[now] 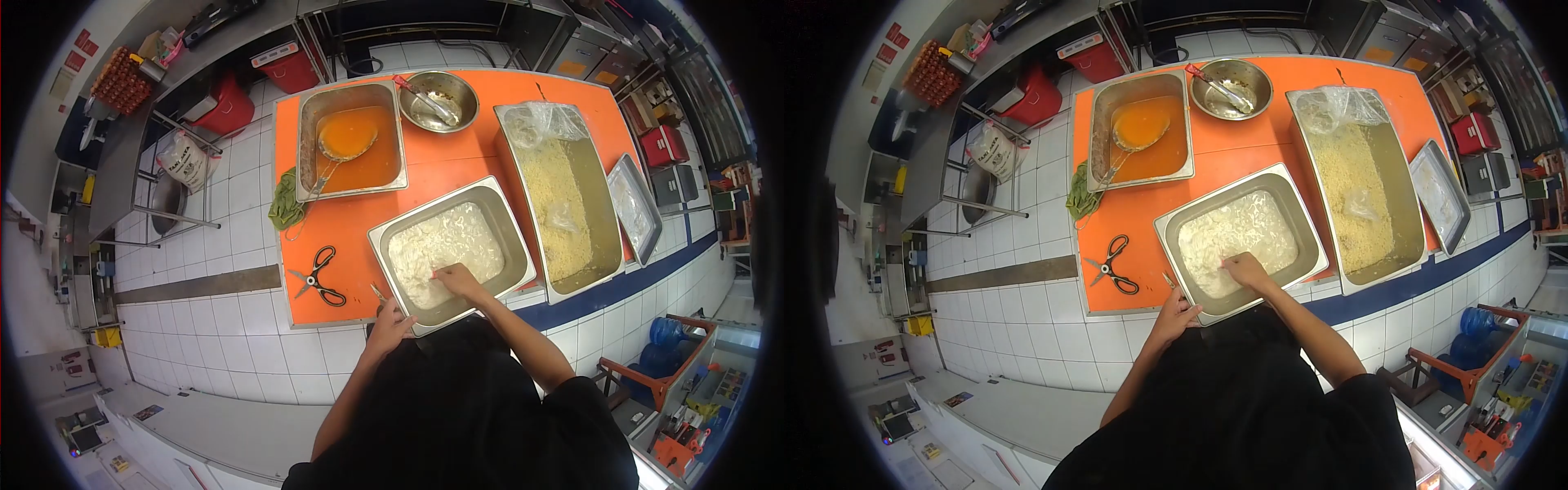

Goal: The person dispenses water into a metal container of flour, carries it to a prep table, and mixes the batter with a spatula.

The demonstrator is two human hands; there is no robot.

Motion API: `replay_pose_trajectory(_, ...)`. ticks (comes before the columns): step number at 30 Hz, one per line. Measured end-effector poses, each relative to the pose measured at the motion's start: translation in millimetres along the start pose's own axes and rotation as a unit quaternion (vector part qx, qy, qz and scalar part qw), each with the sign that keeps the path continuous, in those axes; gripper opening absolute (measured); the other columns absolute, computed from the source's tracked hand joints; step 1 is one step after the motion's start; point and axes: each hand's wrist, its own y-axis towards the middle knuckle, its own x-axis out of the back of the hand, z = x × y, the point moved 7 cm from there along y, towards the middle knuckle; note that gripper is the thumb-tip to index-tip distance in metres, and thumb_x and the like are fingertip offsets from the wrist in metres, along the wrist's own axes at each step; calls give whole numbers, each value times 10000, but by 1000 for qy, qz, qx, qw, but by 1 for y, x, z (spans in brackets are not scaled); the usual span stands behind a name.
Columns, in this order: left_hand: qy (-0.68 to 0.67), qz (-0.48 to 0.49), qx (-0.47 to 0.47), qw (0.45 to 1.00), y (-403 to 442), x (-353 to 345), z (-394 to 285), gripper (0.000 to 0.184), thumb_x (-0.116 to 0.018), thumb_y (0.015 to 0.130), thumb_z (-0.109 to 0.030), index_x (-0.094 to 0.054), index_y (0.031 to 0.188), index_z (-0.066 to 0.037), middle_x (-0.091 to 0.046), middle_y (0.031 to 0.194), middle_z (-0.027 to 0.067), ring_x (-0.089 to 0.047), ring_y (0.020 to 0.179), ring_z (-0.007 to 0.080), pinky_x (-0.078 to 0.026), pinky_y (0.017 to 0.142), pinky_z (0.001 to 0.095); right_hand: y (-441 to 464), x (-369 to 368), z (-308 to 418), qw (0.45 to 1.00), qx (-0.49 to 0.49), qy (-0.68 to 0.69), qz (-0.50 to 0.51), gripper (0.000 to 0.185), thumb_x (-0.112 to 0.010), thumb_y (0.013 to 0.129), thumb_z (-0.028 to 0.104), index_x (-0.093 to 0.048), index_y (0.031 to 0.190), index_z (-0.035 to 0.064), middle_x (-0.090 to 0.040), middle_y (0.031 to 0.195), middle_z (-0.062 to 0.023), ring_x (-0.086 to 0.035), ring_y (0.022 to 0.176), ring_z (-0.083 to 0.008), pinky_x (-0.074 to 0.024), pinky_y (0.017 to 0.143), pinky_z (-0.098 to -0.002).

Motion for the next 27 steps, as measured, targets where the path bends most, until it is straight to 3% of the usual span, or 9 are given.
replay_pose_trajectory(2, 6, -7, -6, 1000, 0, 1, 0, 405, -626, 930, -80, -396, 1255, -3, -582, 1175, 183, -638, 1036, 248, -602, 740, 363, 4, 6, -2, 994, 1, 105, -6, 397, -573, 881, 341, -731, 1025, 6, -689, 901, -267, -666, 872, -438, -523, 796, -466)
replay_pose_trajectory(4, 13, -4, -9, 1000, 1, 4, 4, 402, -626, 931, -80, -397, 1251, -2, -584, 1167, 181, -639, 1029, 250, -603, 740, 365, -2, 37, 23, 991, 60, -75, -95, 350, -556, 902, 305, -732, 989, 15, -695, 867, -252, -682, 839, -408, -533, 768, -467)
replay_pose_trajectory(5, 20, -1, -11, 1000, 2, 4, 5, 400, -627, 931, -81, -397, 1247, 0, -587, 1159, 180, -640, 1022, 251, -604, 740, 367, -11, 51, 39, 991, 60, -76, -95, 350, -556, 902, 305, -732, 989, 15, -695, 867, -252, -682, 839, -408, -533, 768, -467)
replay_pose_trajectory(7, 26, -1, -13, 1000, 4, 5, 7, 403, -626, 931, -80, -394, 1252, -1, -587, 1160, 180, -639, 1023, 251, -604, 734, 363, -34, 88, 76, 934, 27, -301, -188, 303, -526, 923, 244, -710, 906, 5, -705, 815, -210, -703, 772, -363, -554, 700, -456)
replay_pose_trajectory(10, 25, -2, -17, 1000, 3, 3, 5, 412, -624, 933, -79, -388, 1263, -4, -587, 1160, 182, -641, 1018, 251, -606, 721, 356, -32, 124, 59, 885, -24, -398, -241, 256, -503, 926, 187, -673, 857, 8, -704, 779, -180, -712, 722, -330, -565, 639, -445)
replay_pose_trajectory(15, 13, 2, -21, 1000, 3, 2, 4, 453, -614, 937, -82, -365, 1309, -8, -582, 1176, 183, -644, 1018, 248, -608, 700, 345, -2, 131, 5, 873, -31, -427, -235, 266, -481, 953, 189, -676, 929, 9, -697, 781, -197, -704, 703, -354, -564, 628, -462)
replay_pose_trajectory(17, 8, 9, -5, 1000, 3, 1, 2, 483, -605, 940, -82, -347, 1342, -11, -577, 1188, 178, -646, 1015, 245, -608, 696, 338, -2, 118, 17, 914, 66, -277, -288, 270, -511, 942, 223, -695, 887, 33, -668, 759, -249, -676, 706, -421, -544, 641, -513)
replay_pose_trajectory(20, 22, 6, 21, 1000, 3, 3, 1, 504, -601, 938, -73, -336, 1362, -15, -577, 1192, 172, -647, 1012, 242, -608, 691, 330, 10, 80, 22, 941, 74, -235, -234, 231, -547, 915, 225, -699, 980, 64, -666, 774, -247, -660, 722, -440, -533, 658, -530)
replay_pose_trajectory(27, 23, 7, 20, 1000, 3, 2, 2, 489, -603, 932, -58, -351, 1348, -12, -585, 1175, 172, -652, 992, 239, -610, 690, 332, -2, 8, 63, 930, 122, -300, -174, 333, -538, 899, 173, -631, 1190, 41, -675, 765, -210, -676, 683, -382, -538, 604, -491)
